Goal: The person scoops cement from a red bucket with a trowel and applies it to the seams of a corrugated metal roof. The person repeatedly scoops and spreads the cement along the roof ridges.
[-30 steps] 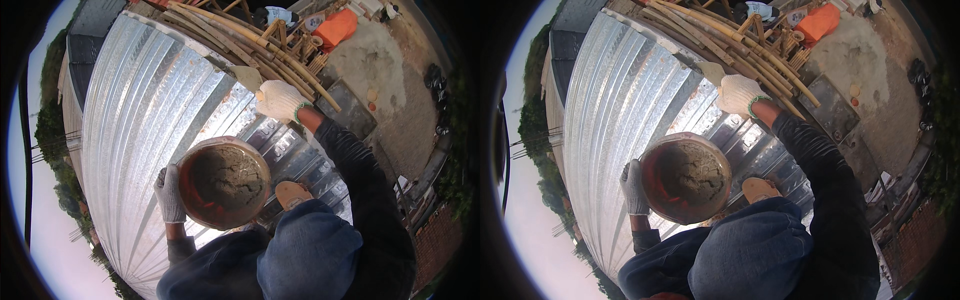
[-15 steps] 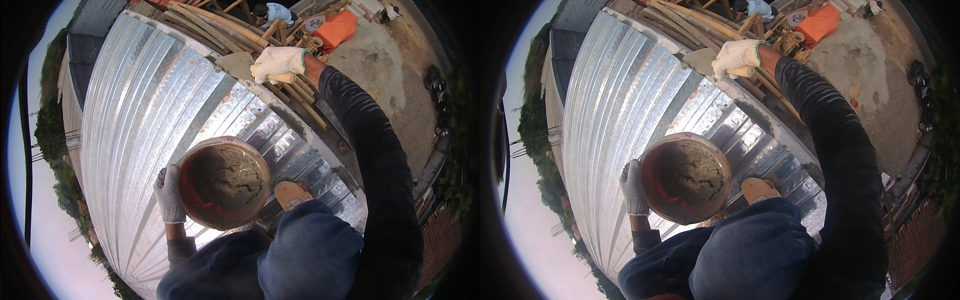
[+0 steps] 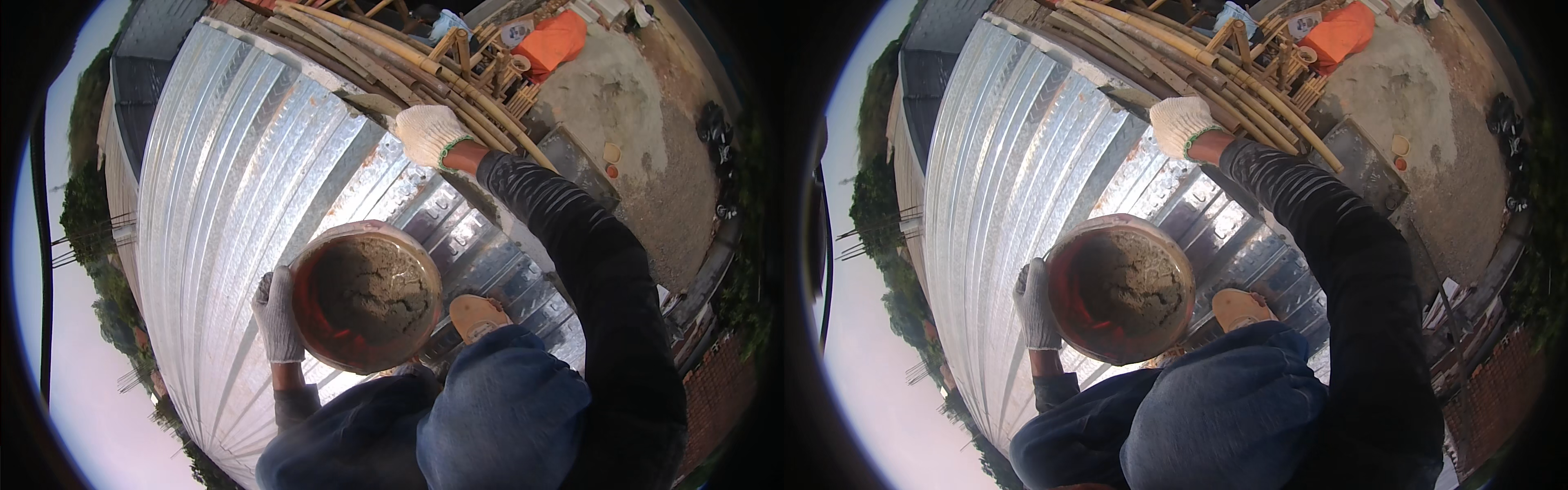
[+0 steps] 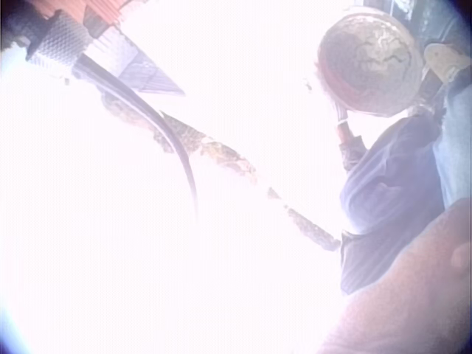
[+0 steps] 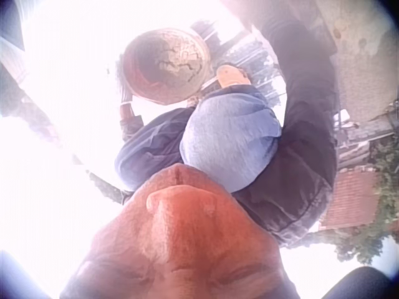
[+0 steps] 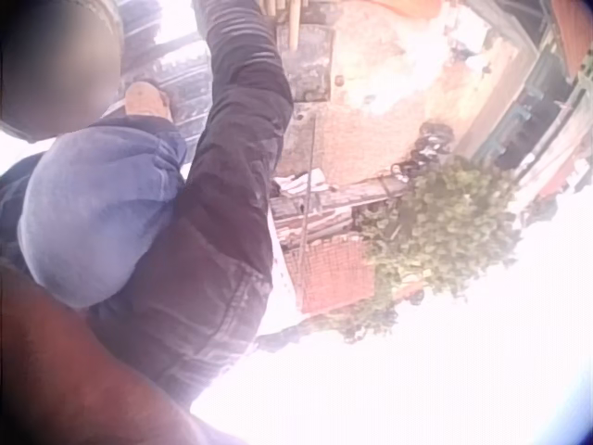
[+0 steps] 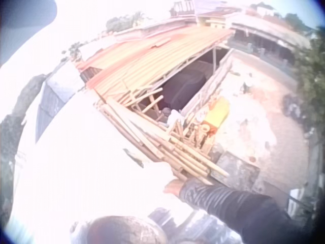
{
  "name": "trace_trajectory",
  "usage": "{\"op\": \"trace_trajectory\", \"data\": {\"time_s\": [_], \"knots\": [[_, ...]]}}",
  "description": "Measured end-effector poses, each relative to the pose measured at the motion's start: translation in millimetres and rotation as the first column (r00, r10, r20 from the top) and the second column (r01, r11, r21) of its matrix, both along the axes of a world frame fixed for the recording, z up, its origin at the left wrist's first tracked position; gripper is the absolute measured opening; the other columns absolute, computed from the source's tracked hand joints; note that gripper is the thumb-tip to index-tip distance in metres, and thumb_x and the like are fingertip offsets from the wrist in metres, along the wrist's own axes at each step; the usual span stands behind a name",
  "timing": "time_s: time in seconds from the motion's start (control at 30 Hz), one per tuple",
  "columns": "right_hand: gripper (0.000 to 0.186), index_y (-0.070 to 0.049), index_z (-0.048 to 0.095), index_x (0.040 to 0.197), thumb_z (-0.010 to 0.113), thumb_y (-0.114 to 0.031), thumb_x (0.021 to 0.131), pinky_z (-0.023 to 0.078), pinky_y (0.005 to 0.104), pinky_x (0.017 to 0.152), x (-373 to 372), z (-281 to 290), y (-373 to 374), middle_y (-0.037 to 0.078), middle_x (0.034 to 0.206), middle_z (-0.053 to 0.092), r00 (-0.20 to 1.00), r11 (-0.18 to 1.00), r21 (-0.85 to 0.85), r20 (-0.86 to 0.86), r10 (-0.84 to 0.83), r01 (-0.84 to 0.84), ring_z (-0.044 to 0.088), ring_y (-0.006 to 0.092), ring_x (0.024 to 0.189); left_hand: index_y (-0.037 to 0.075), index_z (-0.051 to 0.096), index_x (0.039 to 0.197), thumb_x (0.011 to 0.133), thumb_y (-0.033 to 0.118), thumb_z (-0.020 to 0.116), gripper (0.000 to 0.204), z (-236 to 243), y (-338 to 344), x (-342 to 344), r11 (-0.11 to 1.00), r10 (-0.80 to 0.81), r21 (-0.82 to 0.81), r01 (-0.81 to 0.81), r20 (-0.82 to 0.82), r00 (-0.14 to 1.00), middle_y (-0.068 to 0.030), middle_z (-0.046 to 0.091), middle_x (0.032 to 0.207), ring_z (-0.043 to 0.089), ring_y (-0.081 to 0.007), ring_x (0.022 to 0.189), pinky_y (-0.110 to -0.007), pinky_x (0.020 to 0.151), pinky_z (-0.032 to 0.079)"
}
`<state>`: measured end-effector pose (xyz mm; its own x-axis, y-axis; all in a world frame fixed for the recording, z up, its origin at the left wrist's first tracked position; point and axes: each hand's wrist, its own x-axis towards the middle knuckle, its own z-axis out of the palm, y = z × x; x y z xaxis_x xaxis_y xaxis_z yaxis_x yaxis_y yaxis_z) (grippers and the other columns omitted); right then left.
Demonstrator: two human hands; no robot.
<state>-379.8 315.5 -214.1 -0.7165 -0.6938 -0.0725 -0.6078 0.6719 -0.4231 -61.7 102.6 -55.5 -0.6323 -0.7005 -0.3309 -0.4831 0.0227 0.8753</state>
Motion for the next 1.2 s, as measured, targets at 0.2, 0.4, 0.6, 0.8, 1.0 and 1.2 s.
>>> {"op": "trace_trajectory", "data": {"time_s": [0.2, 0.4, 0.6, 0.8, 1.0, 1.2], "knots": [[0.014, -0.009, 0.085, 0.089, 0.077, -0.018, 0.082, 0.061, 0.0503, 0.06, 42.0, 3.9, -5.5, 0.019, 0.083, 0.08, 0.999, 0.998, -0.055, -0.035, 0.013, -0.015, 0.082, 0.0359, 0.081, 0.005, 0.076, 0.092, 0.113, 0.024, 0.068, 0.029, 4.0, 4.0, -7.1, 1.0, -0.017, -0.003, 0.017, 0.0, 1.0, 0.0025, 0.071, 0.084, 0.061, -0.0058, 0.073, -0.026, 0.067, 0.051], [0.016, -0.008, 0.084, 0.089, 0.074, -0.019, 0.084, 0.058, 0.0517, 0.062, 51.4, 22.2, 44.3, 0.02, 0.081, 0.078, 0.999, 0.999, -0.015, -0.016, 0.043, -0.043, 0.08, 0.0396, 0.078, 0.005, 0.076, 0.094, 0.113, 0.024, 0.068, 0.028, 6.4, 11.0, -16.5, 0.998, -0.056, 0.014, 0.056, -0.002, 0.998, 0.0018, 0.071, 0.085, 0.061, -0.0059, 0.074, -0.026, 0.068, 0.051], [0.02, -0.003, 0.08, 0.097, 0.077, -0.019, 0.084, 0.061, 0.0482, 0.062, 85.8, 43.1, 97.0, 0.017, 0.081, 0.076, 0.996, 0.998, -0.037, 0.071, -0.049, 0.051, 0.08, 0.0373, 0.075, 0.005, 0.075, 0.094, 0.113, 0.025, 0.068, 0.028, 15.1, 19.4, -26.1, 0.999, -0.046, -0.019, 0.047, 0.028, 0.999, 0.0009, 0.071, 0.086, 0.06, -0.0062, 0.076, -0.025, 0.07, 0.052], [0.027, -0.004, 0.073, 0.104, 0.073, -0.023, 0.086, 0.058, 0.0511, 0.08, 120.7, 67.0, 166.4, 0.02, 0.095, 0.074, 0.86, 0.92, -0.332, 0.511, -0.011, 0.21, 0.073, 0.0432, 0.092, 0.006, 0.073, 0.091, 0.108, 0.025, 0.074, 0.026, 18.7, 28.5, -26.1, 0.996, 0.017, -0.083, -0.008, 0.101, 0.995, 0.0023, 0.068, 0.084, 0.058, -0.006, 0.074, -0.025, 0.068, 0.049], [0.035, 0.0, 0.069, 0.102, 0.075, -0.031, 0.085, 0.055, 0.0492, 0.082, 163.7, 78.5, 205.0, 0.023, 0.097, 0.07, 0.675, 0.879, -0.34, 0.737, 0.029, 0.334, 0.067, 0.0425, 0.09, 0.007, 0.068, 0.083, 0.09, 0.018, 0.088, 0.024, 50.2, 40.2, -1.1, 0.959, -0.179, -0.142, 0.245, 0.364, 0.914, 0.0053, 0.061, 0.077, 0.054, -0.005, 0.071, -0.025, 0.063, 0.043], [0.035, 0.002, 0.068, 0.099, 0.076, -0.029, 0.084, 0.054, 0.0481, 0.078, 170.0, 78.5, 236.8, 0.023, 0.09, 0.068, 0.613, 0.872, -0.271, 0.789, -0.041, 0.408, 0.066, 0.0401, 0.083, 0.004, 0.068, 0.086, 0.087, 0.005, 0.076, 0.008, 38.7, 40.9, 33.1, 0.97, -0.015, -0.228, 0.089, 0.31, 0.951, 0.0034, 0.063, 0.081, 0.057, -0.0076, 0.075, -0.028, 0.067, 0.045]]}}
